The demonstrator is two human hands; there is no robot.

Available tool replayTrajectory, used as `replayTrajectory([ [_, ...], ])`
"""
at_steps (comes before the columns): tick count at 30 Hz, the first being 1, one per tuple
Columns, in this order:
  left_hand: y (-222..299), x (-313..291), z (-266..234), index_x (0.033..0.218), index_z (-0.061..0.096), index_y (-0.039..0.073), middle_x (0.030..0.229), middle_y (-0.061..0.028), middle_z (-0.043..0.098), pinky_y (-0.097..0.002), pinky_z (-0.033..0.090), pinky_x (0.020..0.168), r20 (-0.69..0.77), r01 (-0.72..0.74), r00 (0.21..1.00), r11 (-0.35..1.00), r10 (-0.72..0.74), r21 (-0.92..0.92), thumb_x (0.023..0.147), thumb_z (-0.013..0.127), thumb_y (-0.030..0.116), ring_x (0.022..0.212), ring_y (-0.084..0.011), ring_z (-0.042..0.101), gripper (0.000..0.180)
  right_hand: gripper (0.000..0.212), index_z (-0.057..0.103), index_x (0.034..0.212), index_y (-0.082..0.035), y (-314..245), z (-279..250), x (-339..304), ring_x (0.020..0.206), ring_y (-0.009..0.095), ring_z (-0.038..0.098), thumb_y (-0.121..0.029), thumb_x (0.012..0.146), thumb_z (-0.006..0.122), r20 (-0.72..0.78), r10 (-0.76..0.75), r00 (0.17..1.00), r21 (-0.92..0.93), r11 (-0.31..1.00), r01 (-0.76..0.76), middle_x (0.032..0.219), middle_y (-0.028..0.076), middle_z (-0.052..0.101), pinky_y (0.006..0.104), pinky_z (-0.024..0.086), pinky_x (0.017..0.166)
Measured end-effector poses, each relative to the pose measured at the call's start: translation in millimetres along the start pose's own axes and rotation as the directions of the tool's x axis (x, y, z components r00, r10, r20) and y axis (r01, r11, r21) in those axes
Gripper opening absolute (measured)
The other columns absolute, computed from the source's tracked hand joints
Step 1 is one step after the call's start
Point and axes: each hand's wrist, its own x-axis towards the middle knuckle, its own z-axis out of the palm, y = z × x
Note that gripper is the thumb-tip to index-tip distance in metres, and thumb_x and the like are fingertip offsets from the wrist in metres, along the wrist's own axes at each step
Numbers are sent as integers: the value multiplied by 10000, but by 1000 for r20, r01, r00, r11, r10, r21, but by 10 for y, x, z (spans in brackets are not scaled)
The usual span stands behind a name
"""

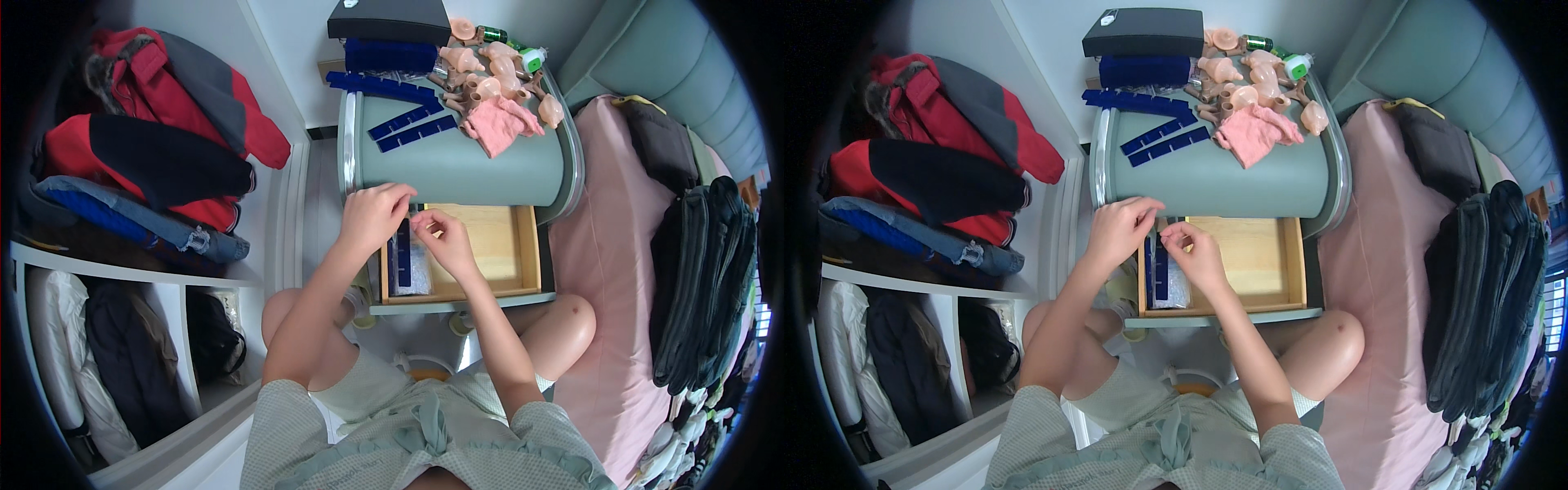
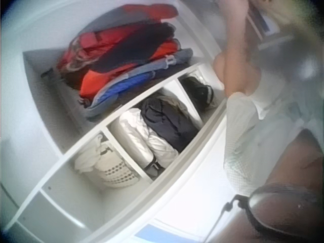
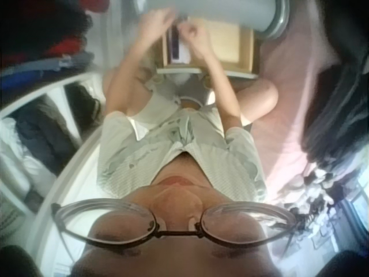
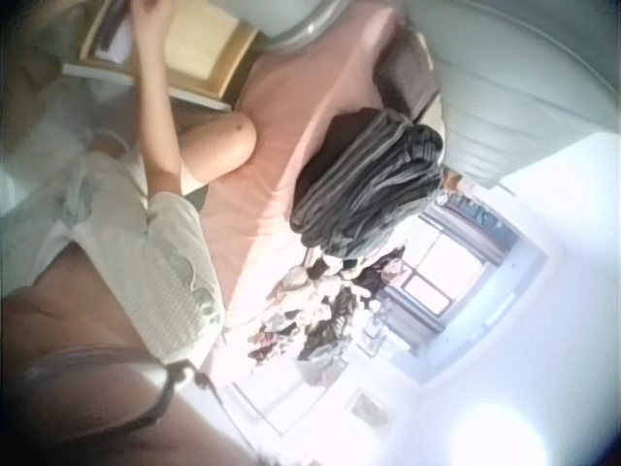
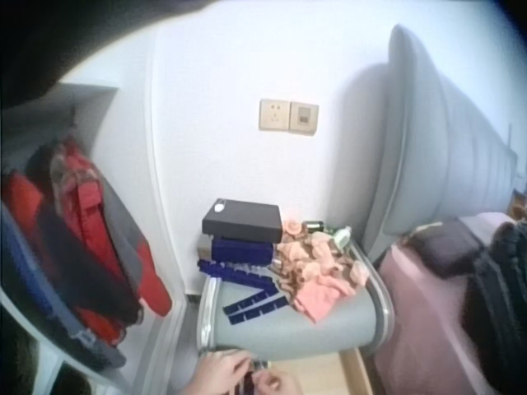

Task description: The person cleans and organizes small plastic doll parts and accessories, using a pink cloth to wipe them before placing them into a blue plastic container inside a drawer.

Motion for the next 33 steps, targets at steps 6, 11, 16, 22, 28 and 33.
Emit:
replayTrajectory([
  [6,81,228,-88,854,649,110,769,-45,633,-342,488,575,-153,-48,987,999,50,21,756,602,85,681,-242,606,112,152,633,929,-10,-364,-143,281,631,70,537,-43,785,595,-80,-82,993,-64,995,77,741,13,617,217,432,588],
  [11,13,455,-97,885,657,98,861,-47,630,-341,484,688,-173,-19,984,998,29,60,740,614,61,826,-250,583,156,211,628,977,-24,-416,-227,572,576,128,549,-55,773,587,-160,-185,970,-162,974,159,701,39,600,260,461,579],
  [16,-46,602,-12,909,654,83,959,-54,618,-354,482,757,-134,-42,990,994,55,96,722,624,45,889,-256,568,193,352,581,1123,-61,-400,-280,755,582,156,584,-108,776,609,-149,-169,974,-259,958,126,723,41,619,289,473,571],
  [22,-177,677,132,981,628,95,989,-23,588,-353,488,733,-170,-74,978,964,121,257,703,625,38,903,-237,547,283,452,516,1231,-73,-420,-253,887,544,89,536,-90,789,610,-139,-106,985,-310,949,59,708,30,601,247,439,530],
  [28,-168,758,175,994,601,51,922,-69,575,-340,483,734,-168,-116,971,948,171,297,668,647,52,874,-242,539,329,454,533,1208,-85,-382,-250,963,545,202,602,-167,771,628,-152,-52,987,-328,945,-1,674,51,624,324,475,549],
  [33,-135,707,227,1009,581,34,902,-84,581,-334,505,697,-141,-99,977,924,161,370,656,641,50,808,-239,591,359,436,542,1197,-86,-414,-215,926,549,203,605,-150,773,622,-137,-93,986,-327,944,44,677,57,623,324,475,548],
])
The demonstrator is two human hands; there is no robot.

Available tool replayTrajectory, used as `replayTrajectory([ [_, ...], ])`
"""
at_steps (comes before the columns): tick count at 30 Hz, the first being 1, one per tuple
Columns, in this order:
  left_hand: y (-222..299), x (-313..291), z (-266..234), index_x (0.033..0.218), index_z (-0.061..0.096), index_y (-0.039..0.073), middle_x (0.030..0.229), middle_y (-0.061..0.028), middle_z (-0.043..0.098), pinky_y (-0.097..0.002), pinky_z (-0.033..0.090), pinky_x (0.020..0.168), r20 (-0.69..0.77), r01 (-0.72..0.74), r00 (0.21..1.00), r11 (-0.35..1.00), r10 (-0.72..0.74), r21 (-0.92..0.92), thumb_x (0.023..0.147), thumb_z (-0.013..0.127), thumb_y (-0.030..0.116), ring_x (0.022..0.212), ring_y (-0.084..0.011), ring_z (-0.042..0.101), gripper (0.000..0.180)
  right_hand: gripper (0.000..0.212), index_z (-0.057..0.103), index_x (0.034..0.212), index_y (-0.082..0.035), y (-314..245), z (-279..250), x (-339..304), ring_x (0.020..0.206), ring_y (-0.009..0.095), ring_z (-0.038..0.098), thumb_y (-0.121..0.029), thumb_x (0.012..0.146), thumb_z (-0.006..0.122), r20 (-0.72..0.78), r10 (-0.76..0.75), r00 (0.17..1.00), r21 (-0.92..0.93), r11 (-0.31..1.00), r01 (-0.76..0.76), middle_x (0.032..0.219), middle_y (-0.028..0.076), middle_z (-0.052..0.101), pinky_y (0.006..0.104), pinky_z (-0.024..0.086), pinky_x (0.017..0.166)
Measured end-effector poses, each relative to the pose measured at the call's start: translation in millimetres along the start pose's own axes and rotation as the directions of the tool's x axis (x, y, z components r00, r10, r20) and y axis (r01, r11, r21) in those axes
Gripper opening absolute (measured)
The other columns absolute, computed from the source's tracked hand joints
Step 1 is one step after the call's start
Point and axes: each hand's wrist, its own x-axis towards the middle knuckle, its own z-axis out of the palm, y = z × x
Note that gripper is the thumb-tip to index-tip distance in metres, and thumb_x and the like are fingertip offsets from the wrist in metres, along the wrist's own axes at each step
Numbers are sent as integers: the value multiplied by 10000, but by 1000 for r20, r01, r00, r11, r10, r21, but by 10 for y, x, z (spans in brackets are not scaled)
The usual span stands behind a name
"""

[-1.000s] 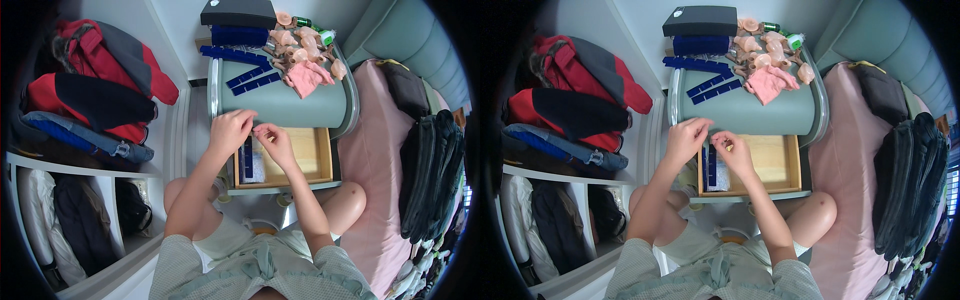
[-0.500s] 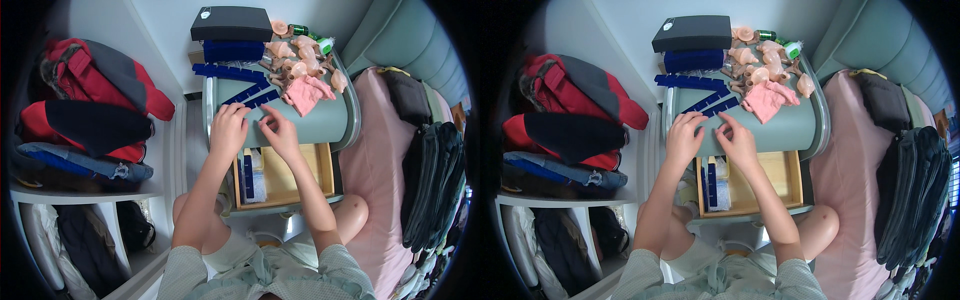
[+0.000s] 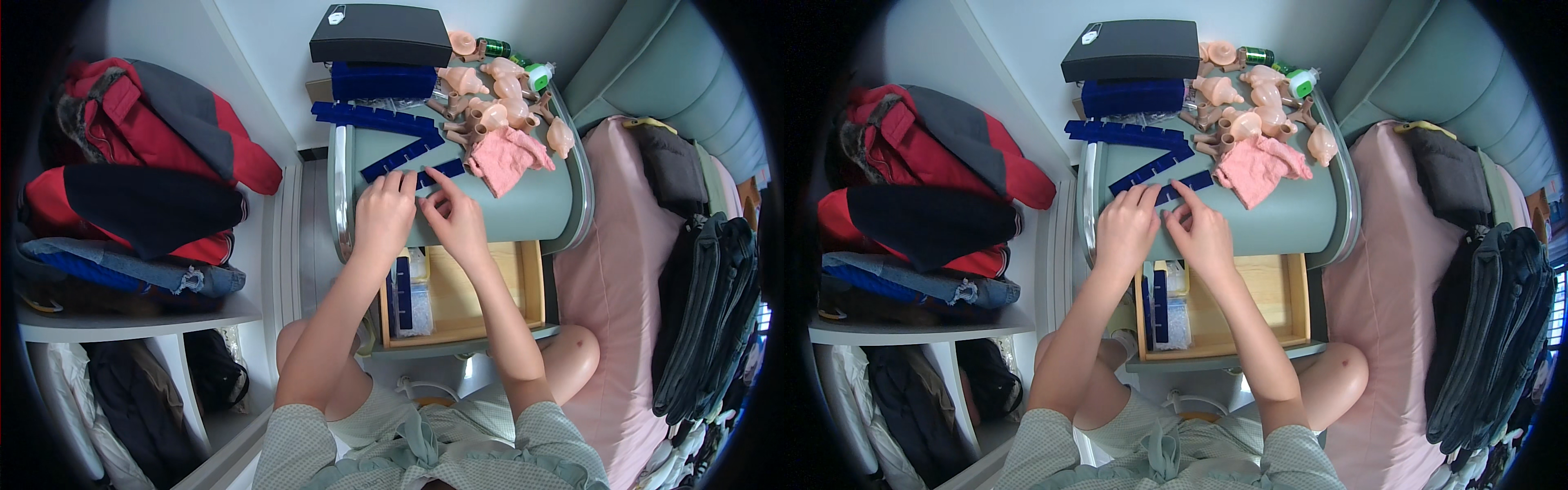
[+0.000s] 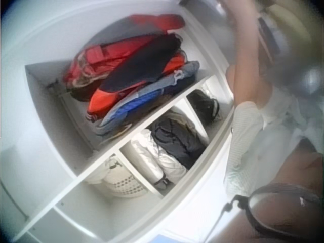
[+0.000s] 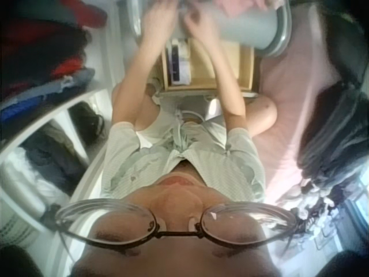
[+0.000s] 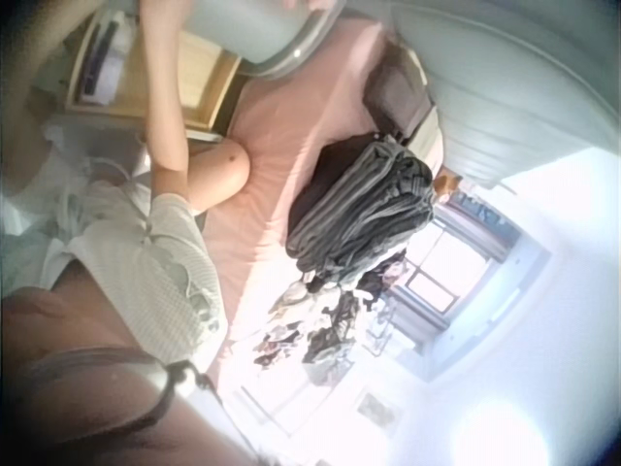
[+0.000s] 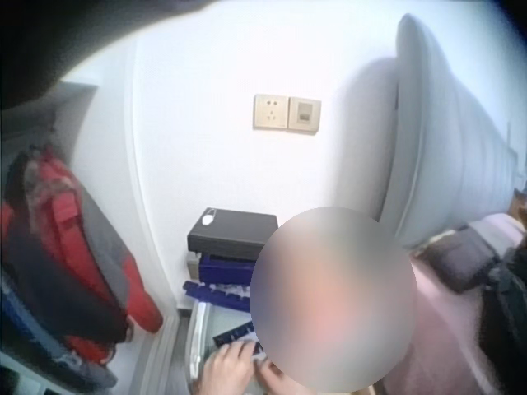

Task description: The person cleans and organizes small plastic doll parts and accessories, using a pink cloth to wipe them before placing them into a blue plastic container inside a drawer.

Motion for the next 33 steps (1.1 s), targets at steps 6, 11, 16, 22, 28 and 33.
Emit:
replayTrajectory([
  [6,55,-6,-51,1028,591,75,892,-73,565,-348,528,603,58,45,997,997,-41,-63,655,626,30,764,-244,623,377,445,531,1207,-78,25,-6,-59,558,204,609,-106,768,600,-8,-18,1000,56,998,18,703,62,627,321,485,564],
  [11,83,-42,-76,958,573,68,863,-76,536,-337,525,564,130,24,991,999,-20,-26,665,655,63,692,-236,628,304,470,512,1222,-59,46,24,-99,568,192,609,-71,759,591,-32,-25,999,122,992,28,722,68,627,312,487,567],
  [16,102,-54,-68,954,584,56,883,-102,558,-369,525,575,147,107,985,990,-92,-96,663,654,81,677,-283,632,301,511,468,1261,-54,40,34,-156,602,170,605,-66,767,595,-18,-45,999,167,985,47,792,74,631,293,479,562],
  [22,15,-25,-125,929,655,58,896,-113,621,-371,519,657,116,290,957,892,-266,-345,608,645,125,726,-319,627,328,605,338,1352,-79,-68,-50,-213,667,101,593,-34,801,584,-137,-42,990,307,948,82,995,110,610,223,451,556],
  [28,-143,-78,-133,979,671,29,869,-83,670,-286,499,691,454,551,834,487,-313,-677,612,677,176,748,-184,638,395,630,240,1395,-74,-177,-101,-261,711,85,587,-43,853,560,-150,74,986,572,820,26,1066,123,579,193,444,619],
  [33,-20,-89,-373,1082,627,33,844,2,637,-170,327,512,766,766,642,50,-20,-641,757,574,87,690,-17,522,334,255,611,1090,-65,-105,-80,-347,665,6,500,-185,865,600,83,192,978,673,713,-197,827,-44,594,135,292,480],
])
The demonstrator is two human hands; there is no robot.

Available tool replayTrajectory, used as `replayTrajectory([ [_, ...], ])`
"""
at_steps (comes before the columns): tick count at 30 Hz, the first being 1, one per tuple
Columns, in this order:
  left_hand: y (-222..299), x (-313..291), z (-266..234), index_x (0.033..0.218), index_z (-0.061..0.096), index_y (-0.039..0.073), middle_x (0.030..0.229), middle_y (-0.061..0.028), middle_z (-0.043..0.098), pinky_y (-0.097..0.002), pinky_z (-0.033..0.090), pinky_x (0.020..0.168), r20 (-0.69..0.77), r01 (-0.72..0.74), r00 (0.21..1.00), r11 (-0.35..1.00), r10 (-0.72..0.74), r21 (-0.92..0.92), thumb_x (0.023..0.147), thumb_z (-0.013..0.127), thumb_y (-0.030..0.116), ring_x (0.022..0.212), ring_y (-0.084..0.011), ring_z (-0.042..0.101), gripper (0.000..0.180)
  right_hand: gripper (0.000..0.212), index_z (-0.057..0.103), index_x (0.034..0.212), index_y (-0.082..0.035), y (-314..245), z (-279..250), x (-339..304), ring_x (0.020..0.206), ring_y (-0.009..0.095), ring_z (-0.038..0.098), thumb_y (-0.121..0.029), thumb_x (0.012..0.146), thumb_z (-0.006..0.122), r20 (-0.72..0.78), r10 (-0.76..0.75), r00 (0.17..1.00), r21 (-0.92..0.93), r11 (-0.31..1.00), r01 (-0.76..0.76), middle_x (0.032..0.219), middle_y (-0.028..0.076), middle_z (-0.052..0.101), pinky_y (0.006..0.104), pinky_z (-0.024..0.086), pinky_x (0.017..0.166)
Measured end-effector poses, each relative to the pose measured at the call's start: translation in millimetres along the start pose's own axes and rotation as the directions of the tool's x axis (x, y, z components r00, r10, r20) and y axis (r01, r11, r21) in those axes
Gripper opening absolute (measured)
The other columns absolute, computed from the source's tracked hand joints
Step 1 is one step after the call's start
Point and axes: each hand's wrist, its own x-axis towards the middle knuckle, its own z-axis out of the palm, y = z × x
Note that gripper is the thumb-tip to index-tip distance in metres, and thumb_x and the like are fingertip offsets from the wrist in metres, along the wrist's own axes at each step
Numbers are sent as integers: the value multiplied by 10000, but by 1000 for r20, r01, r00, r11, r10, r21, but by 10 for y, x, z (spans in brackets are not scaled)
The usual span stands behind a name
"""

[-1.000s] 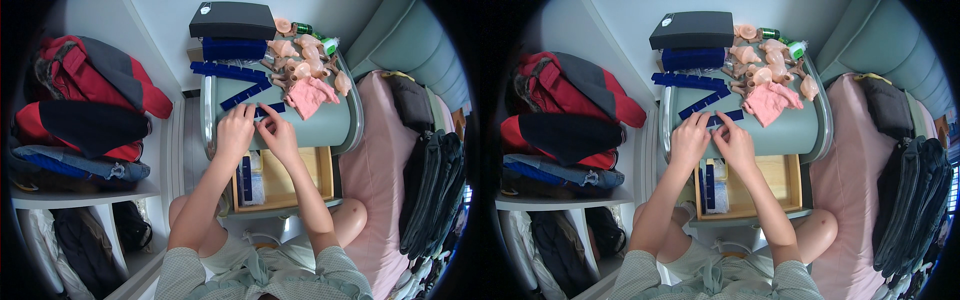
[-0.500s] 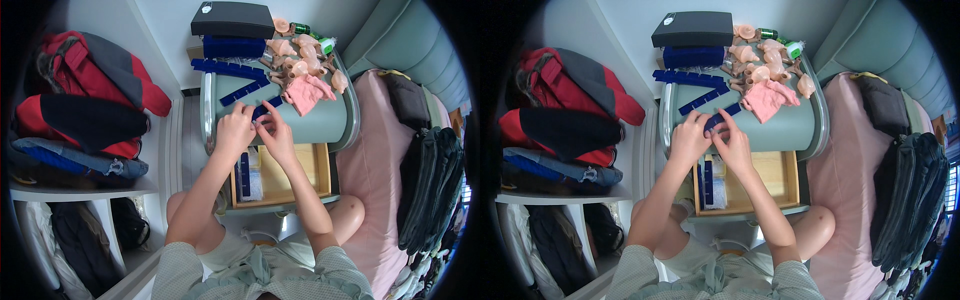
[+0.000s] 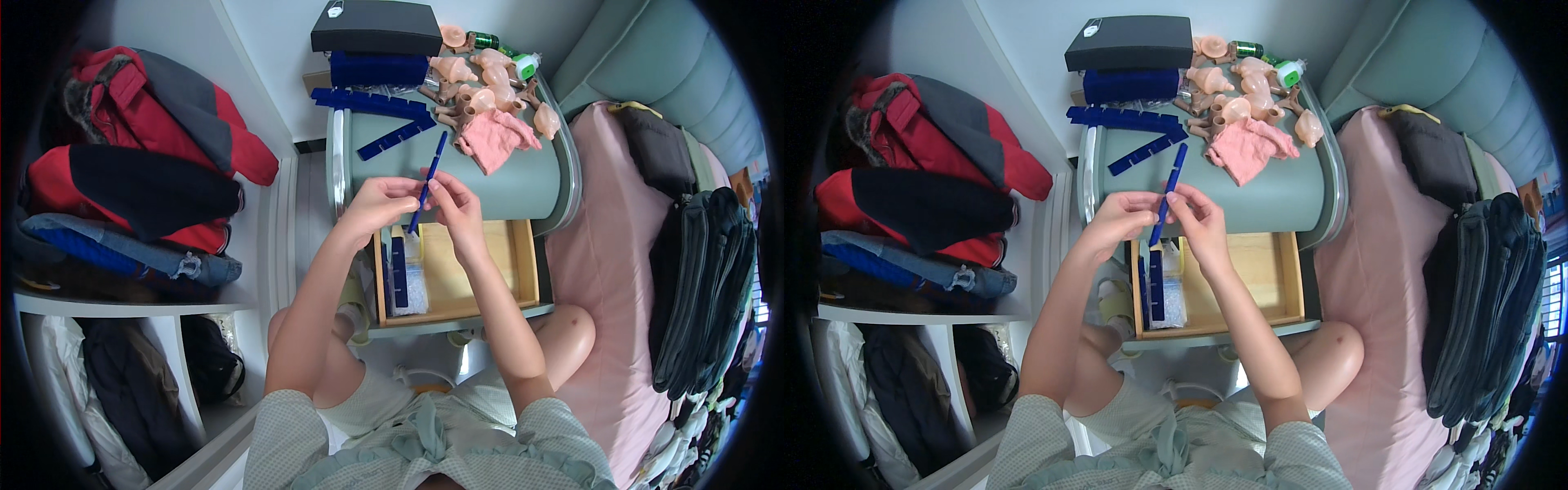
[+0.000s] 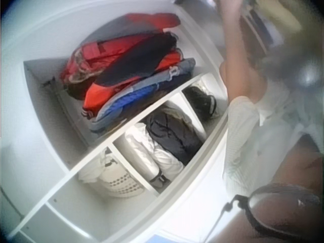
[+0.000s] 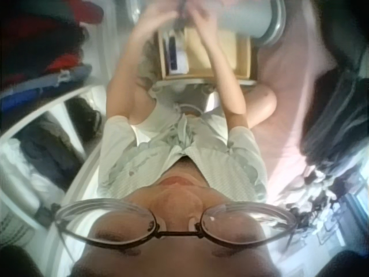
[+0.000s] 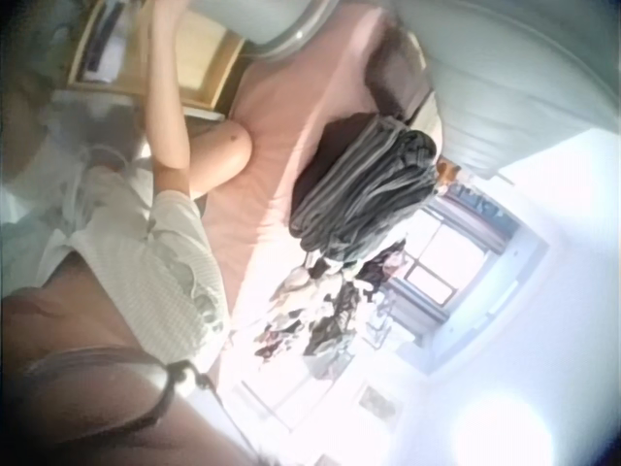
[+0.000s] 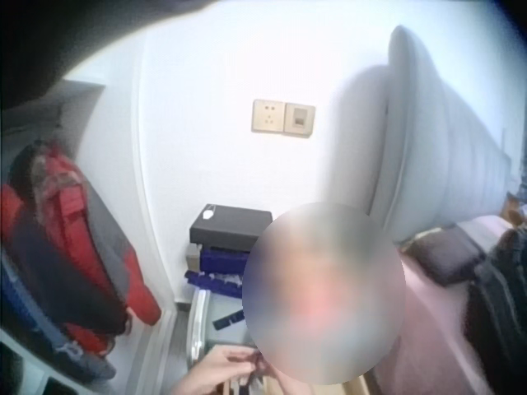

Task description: The person cleans and organizes small plastic doll parts and accessories, using a pink cloth to wipe them before placing them into a blue plastic container inside a drawer.

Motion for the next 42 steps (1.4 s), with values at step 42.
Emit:
replayTrajectory([
  [42,-1067,-214,-225,1130,570,-4,695,-89,650,-272,484,482,13,355,858,611,-513,707,803,577,81,488,-142,580,338,424,537,1205,-10,1383,-378,-637,746,59,579,-27,799,656,155,345,926,-201,929,-312,810,48,665,211,465,717],
])
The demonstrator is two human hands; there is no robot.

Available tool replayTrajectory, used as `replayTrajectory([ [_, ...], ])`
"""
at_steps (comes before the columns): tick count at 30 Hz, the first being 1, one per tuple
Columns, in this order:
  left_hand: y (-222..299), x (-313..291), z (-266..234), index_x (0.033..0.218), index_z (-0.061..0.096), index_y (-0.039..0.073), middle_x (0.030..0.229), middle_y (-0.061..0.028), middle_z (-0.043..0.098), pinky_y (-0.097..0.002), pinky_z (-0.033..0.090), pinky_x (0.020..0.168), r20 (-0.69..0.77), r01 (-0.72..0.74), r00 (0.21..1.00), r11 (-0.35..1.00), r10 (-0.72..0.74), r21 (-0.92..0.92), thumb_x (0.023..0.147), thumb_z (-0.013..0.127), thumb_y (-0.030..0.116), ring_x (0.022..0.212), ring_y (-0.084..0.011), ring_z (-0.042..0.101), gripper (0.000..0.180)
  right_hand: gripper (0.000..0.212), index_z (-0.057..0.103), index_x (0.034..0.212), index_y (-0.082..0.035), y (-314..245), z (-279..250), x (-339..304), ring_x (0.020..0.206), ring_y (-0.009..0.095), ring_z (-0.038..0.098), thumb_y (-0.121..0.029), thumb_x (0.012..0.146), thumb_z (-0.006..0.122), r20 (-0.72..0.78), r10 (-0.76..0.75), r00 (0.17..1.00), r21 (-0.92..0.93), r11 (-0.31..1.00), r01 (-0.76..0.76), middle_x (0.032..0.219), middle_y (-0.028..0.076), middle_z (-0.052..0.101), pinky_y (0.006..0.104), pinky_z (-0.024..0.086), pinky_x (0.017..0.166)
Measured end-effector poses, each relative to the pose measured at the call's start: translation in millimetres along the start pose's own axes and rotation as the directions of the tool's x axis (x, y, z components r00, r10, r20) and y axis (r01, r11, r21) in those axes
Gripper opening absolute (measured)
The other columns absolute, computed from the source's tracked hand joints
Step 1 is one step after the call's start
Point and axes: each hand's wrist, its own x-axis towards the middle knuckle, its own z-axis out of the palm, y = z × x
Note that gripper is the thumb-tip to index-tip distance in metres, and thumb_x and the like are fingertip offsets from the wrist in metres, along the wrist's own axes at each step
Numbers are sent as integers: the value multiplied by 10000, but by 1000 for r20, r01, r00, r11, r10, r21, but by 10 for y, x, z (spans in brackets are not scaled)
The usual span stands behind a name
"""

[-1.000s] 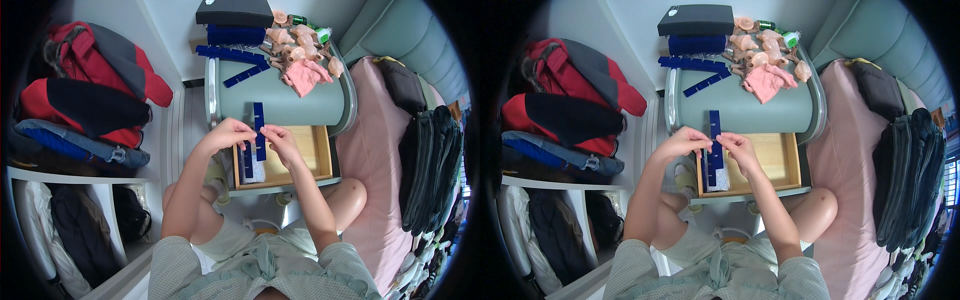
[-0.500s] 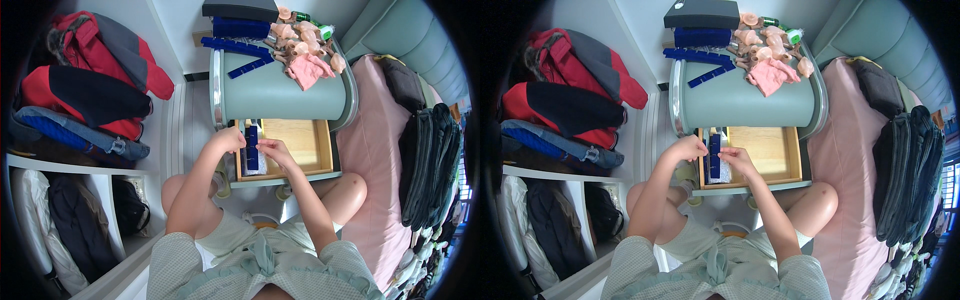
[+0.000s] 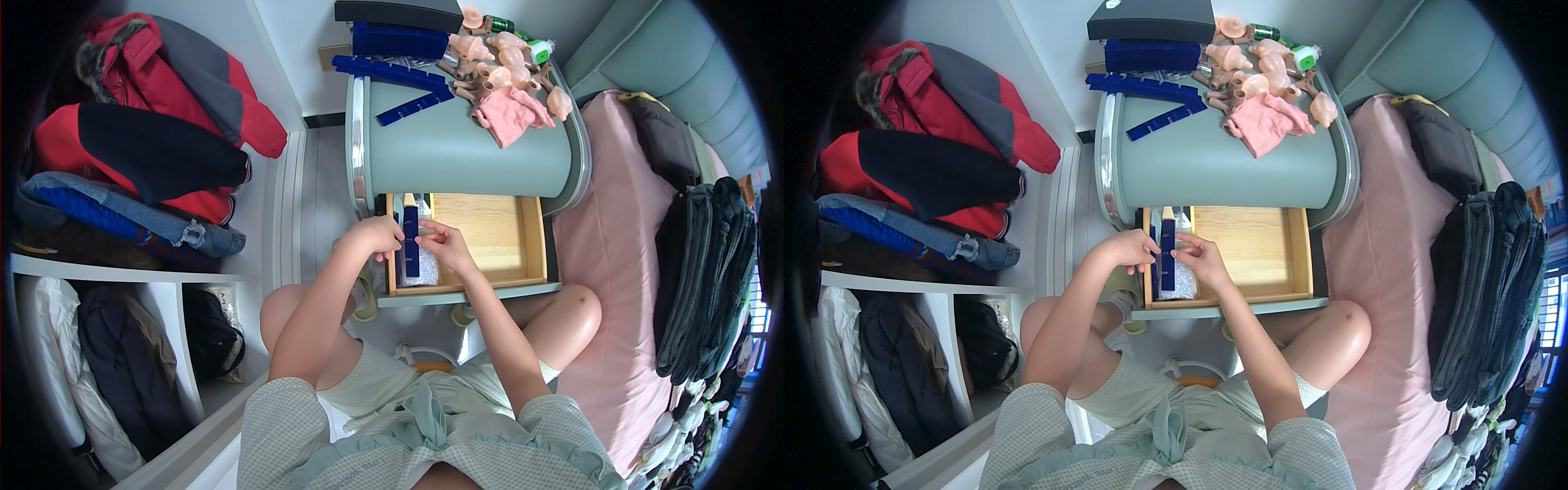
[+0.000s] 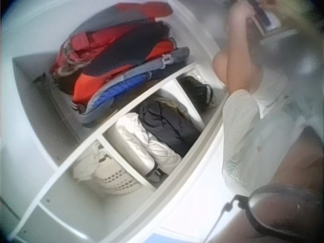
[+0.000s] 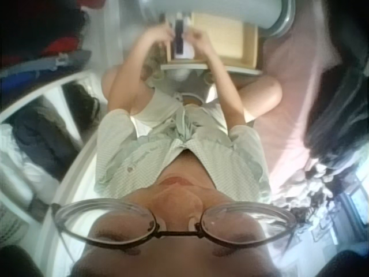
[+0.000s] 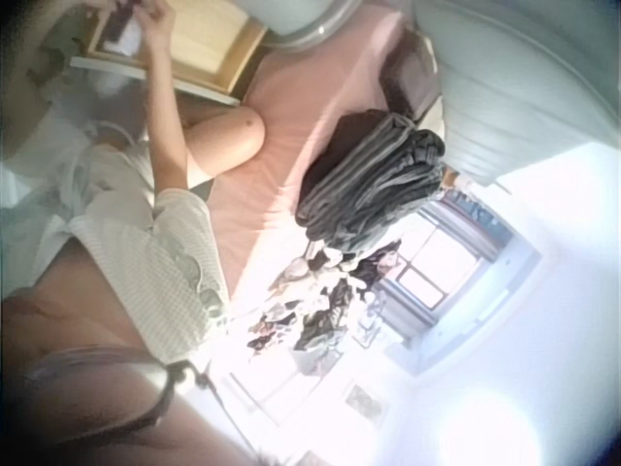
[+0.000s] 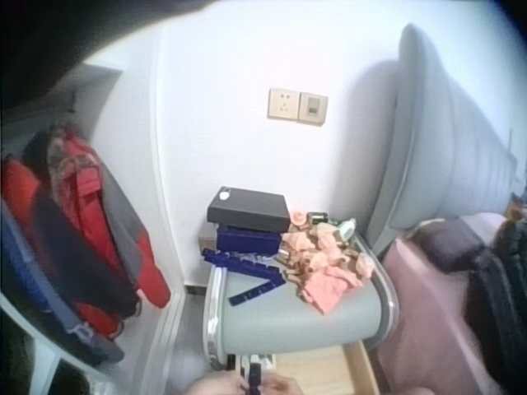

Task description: The person cleans and organizes small plastic doll parts and accessories, using a pink cloth to wipe them before placing them into a blue plastic container inside a drawer.

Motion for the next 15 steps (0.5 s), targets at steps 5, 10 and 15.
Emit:
replayTrajectory([
  [5,34,23,23,1145,565,10,715,-87,654,-274,497,503,21,24,999,999,-25,41,806,587,87,511,-145,593,348,433,540,1209,-18,-7,3,0,728,42,569,-32,795,665,3,7,1000,-25,1000,-7,784,36,664,200,459,697],
  [10,31,53,30,1140,568,7,716,-91,656,-271,497,508,14,35,999,999,-36,41,794,602,94,516,-145,596,358,430,543,1205,-13,32,-14,25,700,37,567,-38,794,669,16,-25,1000,-60,998,26,747,25,658,193,455,665],
  [15,45,45,33,1120,580,6,687,-89,653,-271,496,515,-3,2,1000,997,-2,84,773,614,101,529,-142,602,361,447,545,1205,-17,78,-6,44,631,36,550,-51,780,683,-12,-63,998,-133,989,61,678,17,639,199,448,612],
])
